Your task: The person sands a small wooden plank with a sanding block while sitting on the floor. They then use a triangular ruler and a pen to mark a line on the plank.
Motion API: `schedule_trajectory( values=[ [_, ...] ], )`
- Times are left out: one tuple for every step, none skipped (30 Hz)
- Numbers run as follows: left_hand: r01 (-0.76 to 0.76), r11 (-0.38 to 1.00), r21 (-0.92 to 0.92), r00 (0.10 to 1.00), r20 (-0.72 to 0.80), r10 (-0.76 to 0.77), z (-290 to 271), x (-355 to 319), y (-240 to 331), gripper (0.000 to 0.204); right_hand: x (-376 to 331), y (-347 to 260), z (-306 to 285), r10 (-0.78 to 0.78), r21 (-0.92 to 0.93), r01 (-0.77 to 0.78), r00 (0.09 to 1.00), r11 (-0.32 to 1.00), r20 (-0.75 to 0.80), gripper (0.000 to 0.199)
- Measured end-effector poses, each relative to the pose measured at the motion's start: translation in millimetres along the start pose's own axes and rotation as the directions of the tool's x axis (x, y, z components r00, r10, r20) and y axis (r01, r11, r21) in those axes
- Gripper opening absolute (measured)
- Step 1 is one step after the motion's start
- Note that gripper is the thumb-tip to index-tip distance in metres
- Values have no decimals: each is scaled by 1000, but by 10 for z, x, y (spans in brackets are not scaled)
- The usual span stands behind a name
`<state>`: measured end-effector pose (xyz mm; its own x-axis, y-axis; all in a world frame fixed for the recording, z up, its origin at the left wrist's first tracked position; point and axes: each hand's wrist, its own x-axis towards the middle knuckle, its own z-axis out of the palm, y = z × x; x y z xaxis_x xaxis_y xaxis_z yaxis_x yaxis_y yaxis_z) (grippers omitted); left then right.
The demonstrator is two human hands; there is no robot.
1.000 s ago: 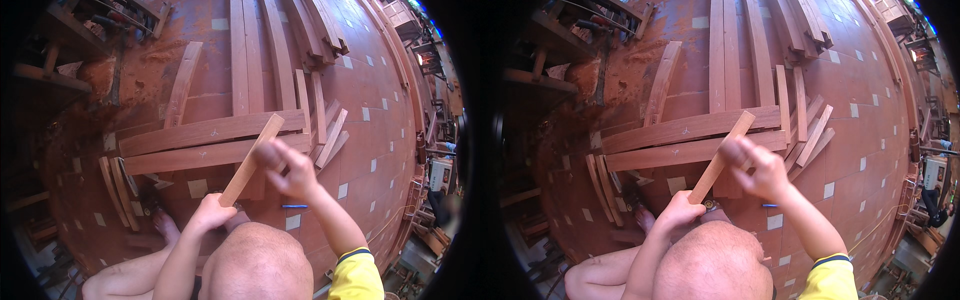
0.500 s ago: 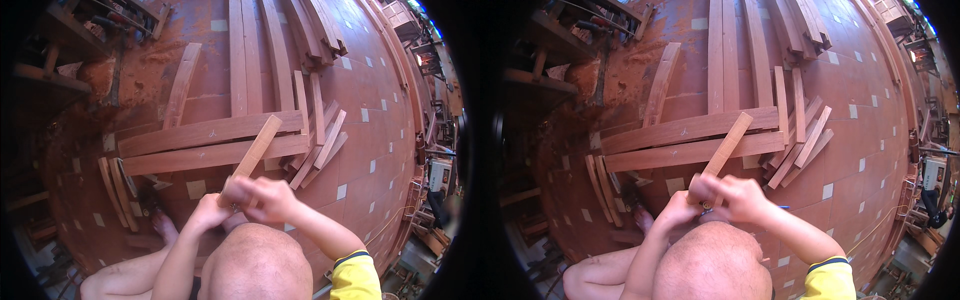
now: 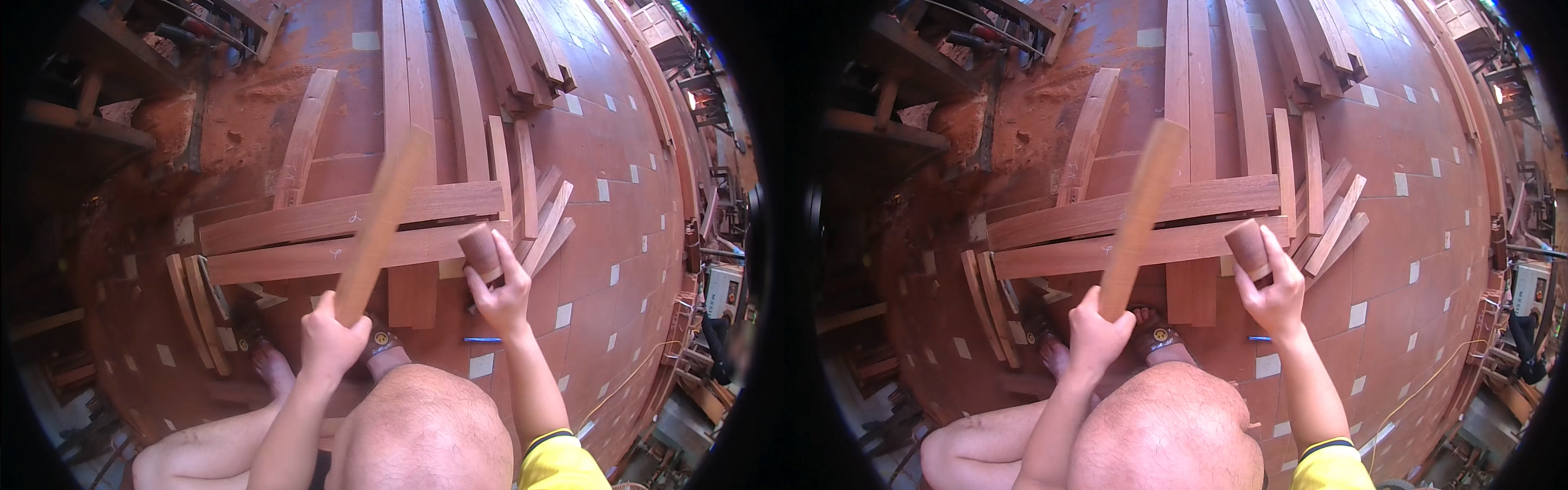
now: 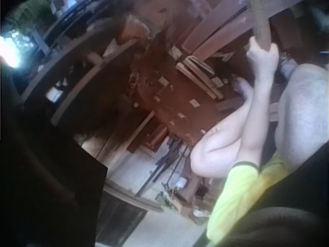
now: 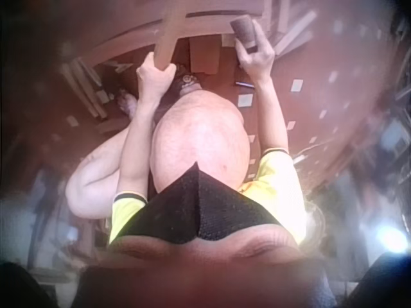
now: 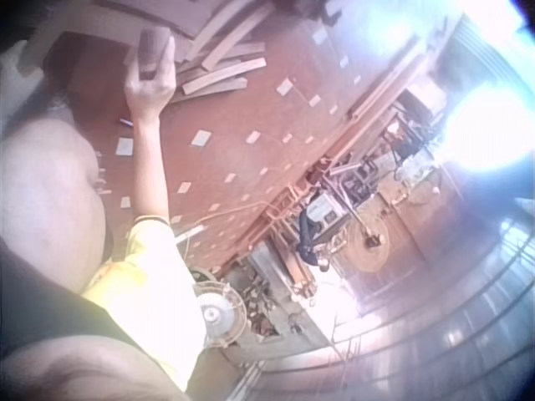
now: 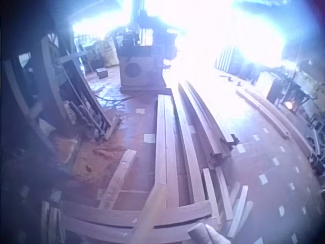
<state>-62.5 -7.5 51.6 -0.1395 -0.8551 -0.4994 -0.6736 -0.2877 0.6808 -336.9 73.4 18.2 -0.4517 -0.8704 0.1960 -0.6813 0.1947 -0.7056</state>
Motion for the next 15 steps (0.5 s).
schedule_trajectory(
  values=[
    [-37,999,-18,997,-70,35,-19,19,-12,33,-86,-7,-2,42,7,-43,999,999,25,71],
    [-39,999,24,994,-102,42,-45,49,-51,33,-149,-11,4,75,25,-75,997,997,21,71],
    [-41,997,67,990,-133,50,-90,84,-66,32,-203,-20,-7,112,48,-114,993,992,32,71],
    [29,961,275,994,-107,0,-150,113,-71,33,-251,-29,-20,149,69,-152,988,986,45,72],
    [91,877,471,994,-92,-54,-217,139,-62,34,-291,-40,-30,185,91,-190,981,978,59,72],
    [121,837,534,993,-64,-103,-265,158,-55,37,-307,-71,-56,173,72,-178,982,981,71,72],
    [111,835,539,994,-59,-95,-285,160,-19,36,-320,-85,-68,170,78,-176,983,981,74,72],
    [102,833,543,995,-53,-87,-307,159,22,36,-332,-94,-76,167,84,-173,983,981,77,72],
    [93,832,546,996,-49,-80,-317,156,44,36,-331,-102,-86,162,89,-169,983,982,82,73],
    [83,840,536,996,-61,-60,-305,151,41,36,-326,-109,-96,161,102,-169,984,980,75,73],
    [72,848,525,997,-73,-40,-279,145,27,36,-320,-115,-107,161,115,-168,985,979,68,73],
    [64,853,517,996,-89,-21,-259,141,0,35,-313,-120,-104,161,132,-168,985,977,63,73],
    [35,878,476,993,-119,25,-225,127,-59,35,-306,-131,-106,164,147,-172,984,974,66,73],
    [4,900,436,986,-151,69,-184,106,-138,35,-298,-145,-112,168,163,-177,983,971,70,73],
    [-34,917,396,977,-179,113,-173,94,-147,35,-306,-160,-119,175,175,-186,982,967,72,73]
  ],
)
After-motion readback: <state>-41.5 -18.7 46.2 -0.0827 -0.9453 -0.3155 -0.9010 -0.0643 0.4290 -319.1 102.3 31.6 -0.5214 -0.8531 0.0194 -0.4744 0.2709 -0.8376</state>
